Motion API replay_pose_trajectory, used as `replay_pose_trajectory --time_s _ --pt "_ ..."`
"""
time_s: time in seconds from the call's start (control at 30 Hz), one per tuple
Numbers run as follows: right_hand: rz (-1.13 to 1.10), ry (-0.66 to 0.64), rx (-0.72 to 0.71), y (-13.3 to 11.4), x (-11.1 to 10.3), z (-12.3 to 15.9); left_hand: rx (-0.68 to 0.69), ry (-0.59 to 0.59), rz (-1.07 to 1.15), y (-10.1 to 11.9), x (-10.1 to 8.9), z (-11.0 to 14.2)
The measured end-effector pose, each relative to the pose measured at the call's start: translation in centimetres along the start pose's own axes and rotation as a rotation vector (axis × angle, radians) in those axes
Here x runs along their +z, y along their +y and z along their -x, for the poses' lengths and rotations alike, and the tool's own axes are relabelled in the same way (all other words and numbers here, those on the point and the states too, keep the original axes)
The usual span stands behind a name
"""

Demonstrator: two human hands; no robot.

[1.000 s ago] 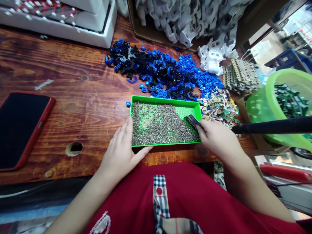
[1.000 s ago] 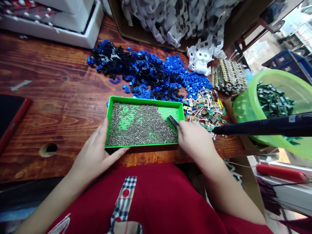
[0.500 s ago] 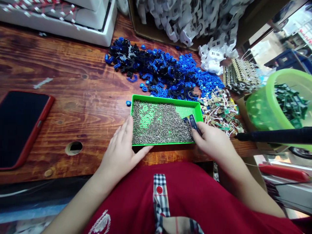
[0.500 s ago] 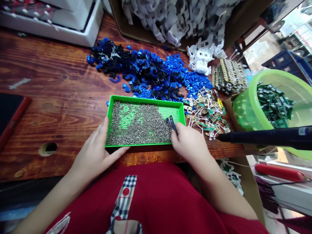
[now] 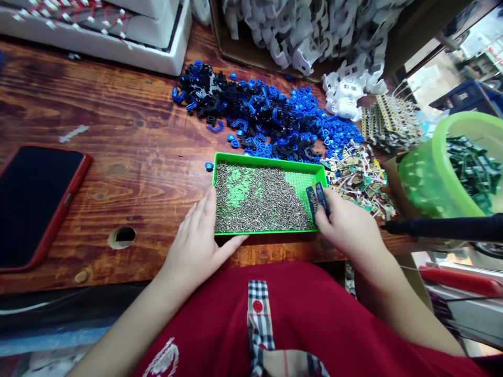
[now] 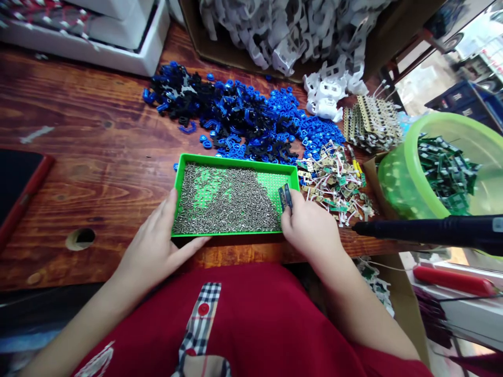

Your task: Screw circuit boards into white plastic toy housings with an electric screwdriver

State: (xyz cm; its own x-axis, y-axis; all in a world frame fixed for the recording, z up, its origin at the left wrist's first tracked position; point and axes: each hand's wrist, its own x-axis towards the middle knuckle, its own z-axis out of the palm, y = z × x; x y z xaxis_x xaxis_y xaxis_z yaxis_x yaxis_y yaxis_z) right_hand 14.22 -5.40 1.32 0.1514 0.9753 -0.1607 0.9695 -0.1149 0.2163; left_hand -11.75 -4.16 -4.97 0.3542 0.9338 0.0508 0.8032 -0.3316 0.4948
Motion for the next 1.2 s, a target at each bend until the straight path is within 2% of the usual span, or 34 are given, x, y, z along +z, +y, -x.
replay_pose_trajectory --time_s 0.17,0.43,0.6,0.8,0.93,1.0,1.07,1.13,1.2 --pt "0.012 -0.062 -0.063 -1.0 0.2 0.1 -0.001 0.009 0.01 0.0 0.1 -0.1" --pt "-0.158 -0.026 -0.145 -3.0 -0.2 -0.1 0.017 0.026 0.0 -0.1 0.3 0.0" --pt "-0.199 -0.004 -0.199 -5.7 -0.6 -0.4 0.033 0.05 -0.001 -0.2 0.3 0.0" --pt "-0.18 0.094 -0.373 -9.6 -1.9 -1.0 0.03 0.04 -0.003 -0.4 0.4 0.1" --pt "-0.24 0.135 -0.449 -10.3 -2.7 -1.2 0.024 0.027 0.002 -0.4 0.4 0.2" --pt "-0.281 0.133 -0.385 -9.3 -3.0 -1.5 0.011 0.034 0.009 -0.3 0.4 0.2" --pt "-0.277 0.13 -0.231 -7.4 -3.0 -2.2 -0.002 0.039 0.011 -0.2 0.4 0.2" --pt "-0.205 0.124 -0.064 -5.2 -2.8 -3.0 -0.005 0.036 0.008 -0.1 0.3 0.1" --pt "-0.105 0.107 0.044 -3.4 -2.4 -3.6 -0.003 0.028 0.006 -0.1 0.3 0.1"
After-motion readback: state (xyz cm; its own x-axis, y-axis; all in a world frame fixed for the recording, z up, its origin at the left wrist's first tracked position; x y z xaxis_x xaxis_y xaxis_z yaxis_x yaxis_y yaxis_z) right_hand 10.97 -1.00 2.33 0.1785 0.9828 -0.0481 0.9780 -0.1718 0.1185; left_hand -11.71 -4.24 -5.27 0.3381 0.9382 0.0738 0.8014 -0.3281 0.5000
